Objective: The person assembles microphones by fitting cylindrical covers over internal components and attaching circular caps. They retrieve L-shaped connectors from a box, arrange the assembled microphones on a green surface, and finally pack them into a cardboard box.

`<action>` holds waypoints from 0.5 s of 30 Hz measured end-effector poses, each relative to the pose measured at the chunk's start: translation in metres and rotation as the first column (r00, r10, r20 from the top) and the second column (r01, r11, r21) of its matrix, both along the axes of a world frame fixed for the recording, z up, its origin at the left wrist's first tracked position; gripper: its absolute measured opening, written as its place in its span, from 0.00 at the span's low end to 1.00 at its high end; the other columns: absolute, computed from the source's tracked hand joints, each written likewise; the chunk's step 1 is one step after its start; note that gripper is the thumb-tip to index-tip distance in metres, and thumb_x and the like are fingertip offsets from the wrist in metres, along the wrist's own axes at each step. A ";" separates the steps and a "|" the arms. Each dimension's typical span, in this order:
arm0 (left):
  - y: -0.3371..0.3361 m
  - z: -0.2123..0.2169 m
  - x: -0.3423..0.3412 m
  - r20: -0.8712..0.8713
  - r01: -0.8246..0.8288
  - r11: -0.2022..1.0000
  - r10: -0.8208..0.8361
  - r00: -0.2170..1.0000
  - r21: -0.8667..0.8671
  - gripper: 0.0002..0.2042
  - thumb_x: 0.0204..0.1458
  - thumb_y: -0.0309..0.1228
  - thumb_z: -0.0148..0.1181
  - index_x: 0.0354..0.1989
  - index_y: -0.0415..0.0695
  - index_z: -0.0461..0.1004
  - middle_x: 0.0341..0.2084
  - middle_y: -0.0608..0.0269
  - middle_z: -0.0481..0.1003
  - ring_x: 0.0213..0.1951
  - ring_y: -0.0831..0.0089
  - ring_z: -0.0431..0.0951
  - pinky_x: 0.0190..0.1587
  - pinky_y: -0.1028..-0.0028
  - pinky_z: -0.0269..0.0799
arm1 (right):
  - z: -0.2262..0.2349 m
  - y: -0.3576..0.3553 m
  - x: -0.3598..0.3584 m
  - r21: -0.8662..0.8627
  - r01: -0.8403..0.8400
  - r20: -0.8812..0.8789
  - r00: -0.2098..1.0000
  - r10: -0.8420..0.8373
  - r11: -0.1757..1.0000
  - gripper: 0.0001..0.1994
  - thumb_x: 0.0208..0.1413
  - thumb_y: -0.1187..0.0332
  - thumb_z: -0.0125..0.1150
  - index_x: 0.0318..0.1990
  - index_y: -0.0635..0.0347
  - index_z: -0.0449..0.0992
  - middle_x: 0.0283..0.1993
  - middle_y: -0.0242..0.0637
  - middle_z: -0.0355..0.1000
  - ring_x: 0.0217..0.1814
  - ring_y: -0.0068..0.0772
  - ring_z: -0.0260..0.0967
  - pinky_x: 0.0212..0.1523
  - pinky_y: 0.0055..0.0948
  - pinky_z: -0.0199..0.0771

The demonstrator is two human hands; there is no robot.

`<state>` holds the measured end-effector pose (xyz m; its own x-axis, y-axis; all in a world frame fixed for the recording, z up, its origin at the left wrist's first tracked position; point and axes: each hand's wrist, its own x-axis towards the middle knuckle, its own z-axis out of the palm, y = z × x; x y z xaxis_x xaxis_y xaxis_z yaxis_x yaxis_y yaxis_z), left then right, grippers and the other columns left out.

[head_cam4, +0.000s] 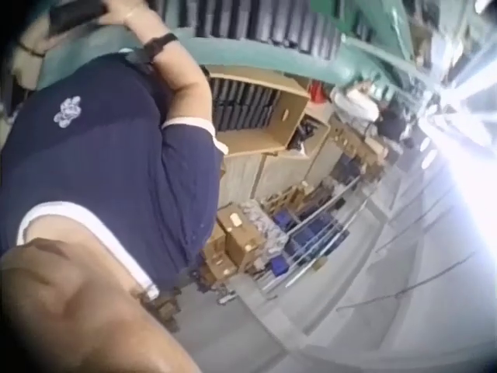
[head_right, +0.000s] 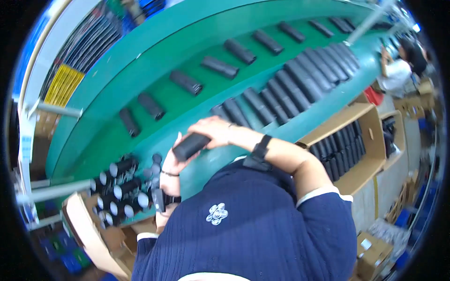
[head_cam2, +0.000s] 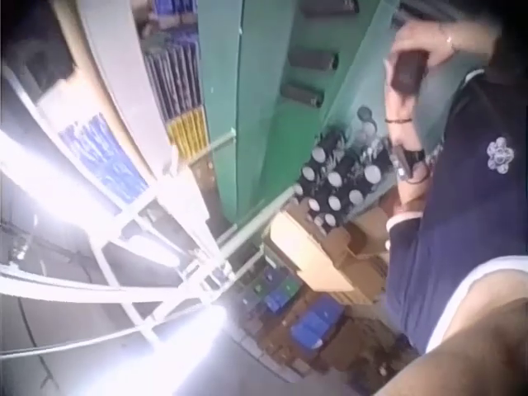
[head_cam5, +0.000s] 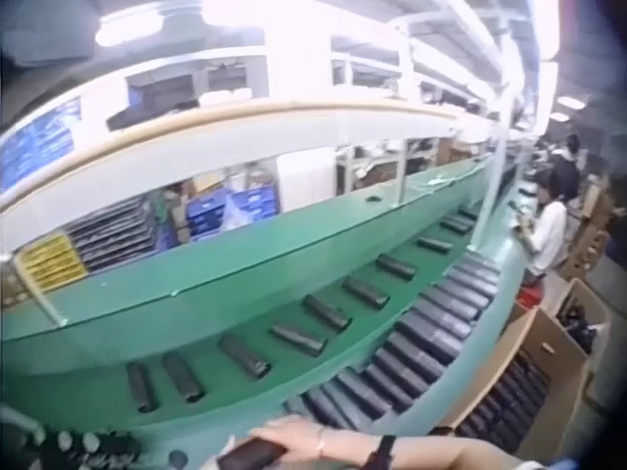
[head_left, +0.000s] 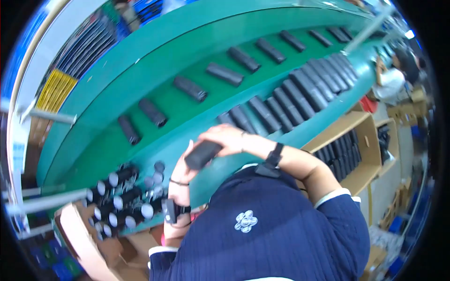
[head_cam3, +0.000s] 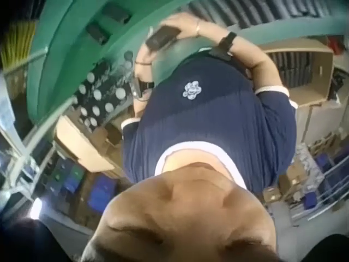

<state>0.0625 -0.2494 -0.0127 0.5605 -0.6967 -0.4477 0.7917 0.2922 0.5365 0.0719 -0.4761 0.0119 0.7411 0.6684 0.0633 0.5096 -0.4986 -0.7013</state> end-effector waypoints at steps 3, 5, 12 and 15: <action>-0.003 0.019 -0.013 -0.027 -0.219 0.965 0.217 0.976 -0.147 0.28 0.59 0.42 0.51 0.61 0.39 0.52 0.54 0.56 0.62 0.57 0.67 0.63 0.56 0.68 0.64 | -0.007 -0.003 -0.004 0.258 0.137 -0.113 0.987 -0.111 0.956 0.38 0.35 0.64 0.70 0.57 0.62 0.59 0.53 0.51 0.65 0.57 0.51 0.63 0.55 0.39 0.64; -0.012 -0.011 -0.022 0.664 -0.415 0.888 0.190 0.723 0.196 0.28 0.55 0.35 0.58 0.60 0.40 0.53 0.54 0.57 0.62 0.57 0.69 0.61 0.57 0.69 0.61 | -0.005 0.002 -0.010 0.220 0.172 -0.297 0.949 -0.102 0.960 0.38 0.38 0.64 0.70 0.57 0.66 0.57 0.53 0.55 0.64 0.57 0.53 0.62 0.56 0.41 0.63; -0.030 0.020 -0.043 0.821 -0.500 0.815 0.051 0.568 0.295 0.33 0.40 0.30 0.69 0.56 0.40 0.58 0.52 0.55 0.63 0.56 0.66 0.63 0.58 0.68 0.58 | -0.022 -0.008 -0.009 0.381 0.177 -0.424 0.906 0.001 0.908 0.30 0.41 0.71 0.63 0.56 0.64 0.63 0.51 0.43 0.63 0.53 0.38 0.63 0.53 0.31 0.64; -0.031 0.008 -0.047 0.828 -0.468 0.814 -0.029 0.559 0.345 0.34 0.38 0.29 0.69 0.55 0.40 0.58 0.50 0.51 0.62 0.56 0.60 0.62 0.58 0.66 0.59 | -0.003 -0.007 -0.013 0.444 0.414 -0.749 0.658 0.076 0.794 0.22 0.46 0.72 0.63 0.52 0.58 0.71 0.46 0.32 0.62 0.38 0.17 0.62 0.39 0.17 0.66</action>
<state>0.0153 -0.2799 -0.0046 0.9460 -0.3231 0.0266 -0.0609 -0.0966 0.9935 0.0589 -0.4835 0.0086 0.8043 0.5490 -0.2274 -0.3125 0.0654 -0.9477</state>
